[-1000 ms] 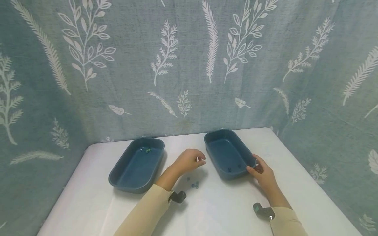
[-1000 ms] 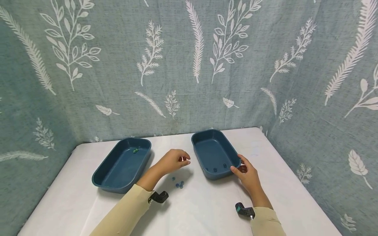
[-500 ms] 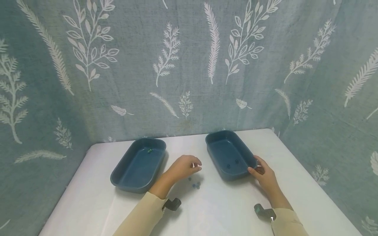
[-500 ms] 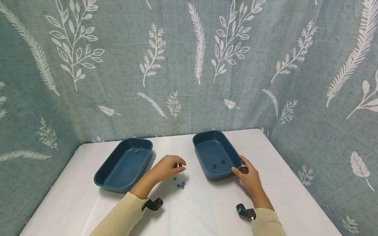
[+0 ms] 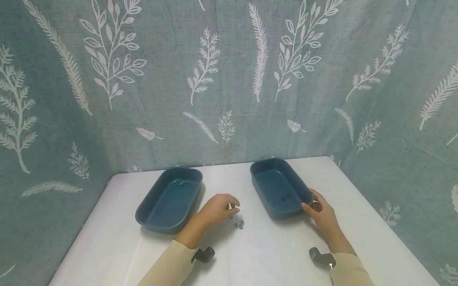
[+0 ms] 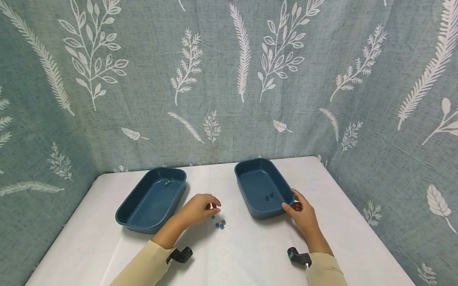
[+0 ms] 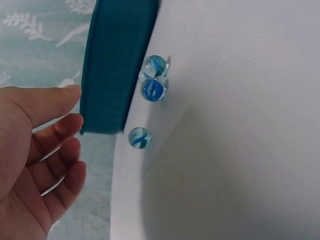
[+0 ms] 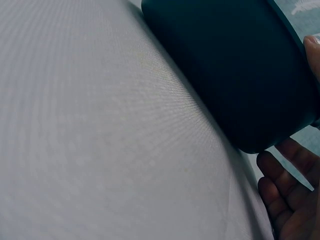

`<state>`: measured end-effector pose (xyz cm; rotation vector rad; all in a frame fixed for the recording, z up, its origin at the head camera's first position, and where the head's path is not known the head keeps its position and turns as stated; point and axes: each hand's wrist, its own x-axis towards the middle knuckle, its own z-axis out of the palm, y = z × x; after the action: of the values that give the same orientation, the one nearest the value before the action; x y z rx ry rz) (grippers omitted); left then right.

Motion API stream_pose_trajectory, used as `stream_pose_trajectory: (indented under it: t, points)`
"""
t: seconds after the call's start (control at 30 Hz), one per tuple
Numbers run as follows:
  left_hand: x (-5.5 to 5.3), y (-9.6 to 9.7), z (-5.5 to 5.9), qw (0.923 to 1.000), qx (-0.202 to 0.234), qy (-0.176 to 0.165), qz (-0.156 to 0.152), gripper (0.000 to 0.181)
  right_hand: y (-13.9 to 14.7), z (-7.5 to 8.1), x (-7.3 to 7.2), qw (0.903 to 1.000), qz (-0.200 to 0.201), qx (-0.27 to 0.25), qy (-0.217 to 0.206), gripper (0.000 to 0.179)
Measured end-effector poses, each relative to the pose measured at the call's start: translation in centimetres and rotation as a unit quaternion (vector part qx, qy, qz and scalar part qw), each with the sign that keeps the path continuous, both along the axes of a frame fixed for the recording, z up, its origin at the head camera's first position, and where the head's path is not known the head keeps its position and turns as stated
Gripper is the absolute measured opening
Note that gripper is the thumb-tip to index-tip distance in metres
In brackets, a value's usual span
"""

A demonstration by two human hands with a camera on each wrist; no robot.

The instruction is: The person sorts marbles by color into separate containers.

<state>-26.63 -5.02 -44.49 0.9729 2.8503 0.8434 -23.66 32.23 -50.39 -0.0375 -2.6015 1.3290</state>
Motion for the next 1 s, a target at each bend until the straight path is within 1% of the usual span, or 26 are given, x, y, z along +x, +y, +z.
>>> stream_pose_trajectory:
  t: [0.17, 0.33, 0.47, 0.63, 0.83, 1.0]
  points:
    - [0.3, -0.5, -0.3, 1.0000, 0.000, -0.006, 0.005, 0.014, 0.0, 0.0, 0.0, 1.0000, 0.004, -0.004, 0.001, 0.070]
    - [0.7, -1.0, -0.6, 1.0000, 0.007, -0.001, 0.005, 0.013, 0.1, 0.0, -0.1, 1.0000, 0.006, -0.005, 0.001, 0.069]
    - [0.8, -1.4, -1.1, 1.0000, 0.004, 0.001, 0.008, 0.014, 0.1, 0.0, -0.1, 0.9999, 0.009, -0.005, 0.002, 0.069]
    - [0.8, -1.7, -2.0, 0.9999, -0.002, 0.006, 0.008, 0.013, 0.2, -0.1, -0.1, 0.9999, 0.014, -0.004, 0.006, 0.069]
    - [0.8, -1.8, -2.5, 0.9997, -0.011, 0.010, 0.017, 0.013, 0.2, -0.1, -0.1, 0.9999, 0.011, -0.002, 0.006, 0.069]
    - [0.6, -1.7, -3.0, 0.9994, -0.020, -0.002, 0.028, 0.013, 0.2, 0.0, -0.1, 0.9999, 0.011, -0.004, 0.003, 0.069]
